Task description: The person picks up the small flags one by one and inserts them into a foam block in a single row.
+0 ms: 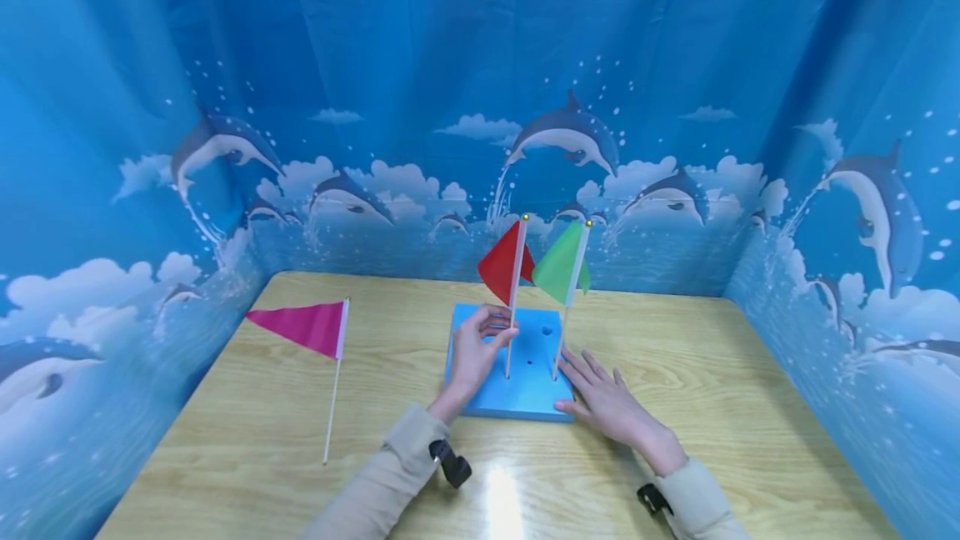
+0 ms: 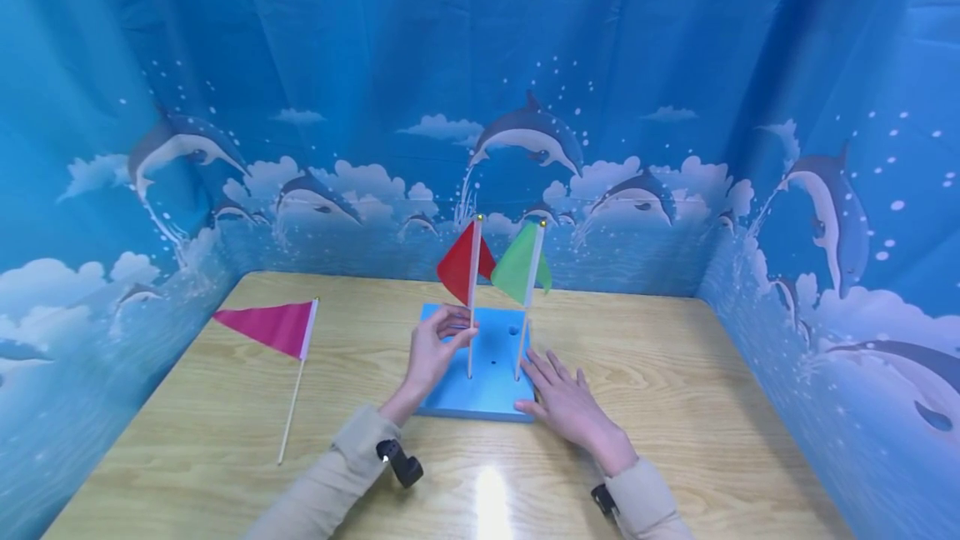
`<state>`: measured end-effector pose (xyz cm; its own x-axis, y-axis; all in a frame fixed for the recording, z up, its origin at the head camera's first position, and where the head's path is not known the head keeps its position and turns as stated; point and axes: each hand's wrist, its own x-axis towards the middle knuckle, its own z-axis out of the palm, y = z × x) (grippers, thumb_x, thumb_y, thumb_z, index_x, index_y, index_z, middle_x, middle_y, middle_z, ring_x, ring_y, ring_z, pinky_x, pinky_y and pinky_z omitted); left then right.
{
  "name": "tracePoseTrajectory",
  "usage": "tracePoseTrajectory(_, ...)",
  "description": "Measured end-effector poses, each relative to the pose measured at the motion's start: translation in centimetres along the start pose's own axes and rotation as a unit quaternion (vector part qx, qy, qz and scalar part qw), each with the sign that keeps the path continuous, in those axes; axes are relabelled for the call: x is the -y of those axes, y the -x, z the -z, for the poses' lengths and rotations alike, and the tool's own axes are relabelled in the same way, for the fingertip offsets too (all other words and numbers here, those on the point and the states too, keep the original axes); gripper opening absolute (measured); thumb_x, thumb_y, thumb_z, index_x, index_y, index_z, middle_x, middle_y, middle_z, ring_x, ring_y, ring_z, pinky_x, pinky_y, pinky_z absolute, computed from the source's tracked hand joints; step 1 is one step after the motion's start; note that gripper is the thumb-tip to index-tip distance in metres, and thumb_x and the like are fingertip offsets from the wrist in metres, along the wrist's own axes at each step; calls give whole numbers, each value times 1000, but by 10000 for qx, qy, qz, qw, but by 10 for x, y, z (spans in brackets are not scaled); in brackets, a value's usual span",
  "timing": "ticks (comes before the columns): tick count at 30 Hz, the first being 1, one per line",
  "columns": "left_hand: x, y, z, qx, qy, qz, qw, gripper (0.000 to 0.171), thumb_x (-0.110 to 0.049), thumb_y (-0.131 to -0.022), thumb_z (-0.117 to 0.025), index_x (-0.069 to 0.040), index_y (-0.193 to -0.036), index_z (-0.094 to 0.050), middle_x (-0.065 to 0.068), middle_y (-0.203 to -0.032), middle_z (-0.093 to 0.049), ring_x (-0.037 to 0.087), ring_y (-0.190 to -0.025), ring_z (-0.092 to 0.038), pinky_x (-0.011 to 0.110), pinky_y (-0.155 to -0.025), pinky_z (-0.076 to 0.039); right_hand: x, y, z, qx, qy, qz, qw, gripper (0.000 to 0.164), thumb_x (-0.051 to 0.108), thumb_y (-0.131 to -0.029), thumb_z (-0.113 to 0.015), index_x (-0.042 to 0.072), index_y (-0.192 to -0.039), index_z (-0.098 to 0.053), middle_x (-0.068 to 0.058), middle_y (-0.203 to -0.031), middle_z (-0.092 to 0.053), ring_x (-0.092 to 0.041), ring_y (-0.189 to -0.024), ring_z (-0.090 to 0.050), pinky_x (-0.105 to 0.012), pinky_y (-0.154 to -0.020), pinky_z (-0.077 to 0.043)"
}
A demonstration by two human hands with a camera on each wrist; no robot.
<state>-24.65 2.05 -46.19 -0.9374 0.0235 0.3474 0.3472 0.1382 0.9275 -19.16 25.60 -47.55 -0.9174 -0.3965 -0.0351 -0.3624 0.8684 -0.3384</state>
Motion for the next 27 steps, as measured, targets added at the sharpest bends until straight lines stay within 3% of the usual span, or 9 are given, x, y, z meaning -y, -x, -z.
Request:
tracePoseTrajectory(7,1,0,1,132,-27,79,9999,23,-9,-89,-78,-5,-110,-69,9,-105,-75,23,-95,-73,25,-82,-61,-1,1,0,-27,-2,-18,10000,72,47,-101,-57,8,-158,-34,-14,-166,-24,-48,-150,-18,-81,-111,-13)
tracePoseTrajectory(15,0,0,1,197,184,-146,9995,21,-8,-90,-77,-1,-108,-70,15,-104,-75,32,-96,-72,41,-86,-62,-2,1,-1,-36,-4,-1,10000,73,48,-101,-57,8,-158,-34,-14,-166,-24,-47,-151,-18,-81,-111,-14)
tracePoseTrajectory(22,-2,0,1,224,110,35,9997,21,-7,-90,-76,-3,-110,-71,12,-105,-75,27,-96,-73,28,-83,-62,-2,1,0,-27,-11,-11,10000,73,48,-101,-56,8,-158,-34,-13,-166,-24,-47,-151,-18,-81,-111,-15)
tracePoseTrajectory(27,-1,-1,0,286,135,189,9993,23,-6,-91,-76,-4,-113,-70,11,-108,-75,27,-98,-73,27,-83,-61,-2,1,0,-6,-3,-42,10000,73,49,-101,-56,9,-158,-33,-13,-166,-24,-47,-151,-18,-81,-111,-14)
